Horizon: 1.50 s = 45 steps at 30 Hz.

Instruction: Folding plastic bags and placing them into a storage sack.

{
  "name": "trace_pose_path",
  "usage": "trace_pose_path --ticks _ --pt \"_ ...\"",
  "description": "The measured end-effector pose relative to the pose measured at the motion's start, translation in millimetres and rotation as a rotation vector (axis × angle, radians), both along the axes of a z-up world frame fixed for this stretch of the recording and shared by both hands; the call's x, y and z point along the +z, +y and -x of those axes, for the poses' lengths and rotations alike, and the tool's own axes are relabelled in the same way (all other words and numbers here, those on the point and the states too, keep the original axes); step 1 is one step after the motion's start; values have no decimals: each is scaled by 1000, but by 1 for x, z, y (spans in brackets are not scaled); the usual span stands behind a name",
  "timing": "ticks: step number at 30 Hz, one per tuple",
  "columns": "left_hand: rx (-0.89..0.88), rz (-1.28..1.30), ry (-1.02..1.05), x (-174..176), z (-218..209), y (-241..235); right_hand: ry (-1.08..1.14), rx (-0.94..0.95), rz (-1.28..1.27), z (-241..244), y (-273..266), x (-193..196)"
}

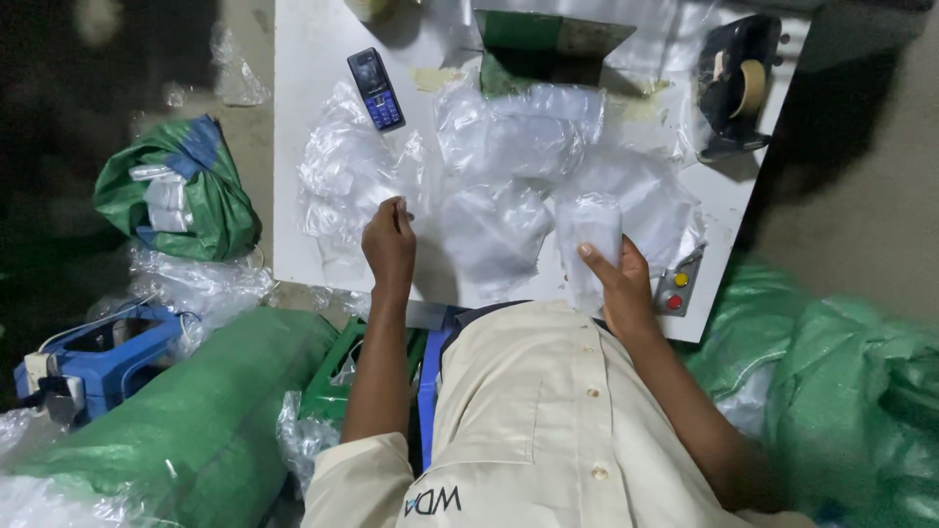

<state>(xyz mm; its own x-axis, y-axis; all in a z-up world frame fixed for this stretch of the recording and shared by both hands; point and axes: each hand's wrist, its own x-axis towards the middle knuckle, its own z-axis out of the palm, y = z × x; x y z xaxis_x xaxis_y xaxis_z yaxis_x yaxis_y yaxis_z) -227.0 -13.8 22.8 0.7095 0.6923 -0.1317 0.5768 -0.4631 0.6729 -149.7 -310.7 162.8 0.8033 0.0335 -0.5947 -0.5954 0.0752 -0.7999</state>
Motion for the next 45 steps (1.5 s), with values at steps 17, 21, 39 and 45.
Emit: trace_pose_path --ticks 17,21,39,45 --pt "384 1663 -234 36 -33 -122 14 94 -86 -15 25 -22" --pt "230 1247 -161 27 -40 -136 -155 201 156 -7 14 -20" --pt "-202 239 -393 85 -45 -155 140 398 -226 -10 5 -56" --pt "-320 166 -441 102 -34 -167 -401 827 245 -23 -3 -63"
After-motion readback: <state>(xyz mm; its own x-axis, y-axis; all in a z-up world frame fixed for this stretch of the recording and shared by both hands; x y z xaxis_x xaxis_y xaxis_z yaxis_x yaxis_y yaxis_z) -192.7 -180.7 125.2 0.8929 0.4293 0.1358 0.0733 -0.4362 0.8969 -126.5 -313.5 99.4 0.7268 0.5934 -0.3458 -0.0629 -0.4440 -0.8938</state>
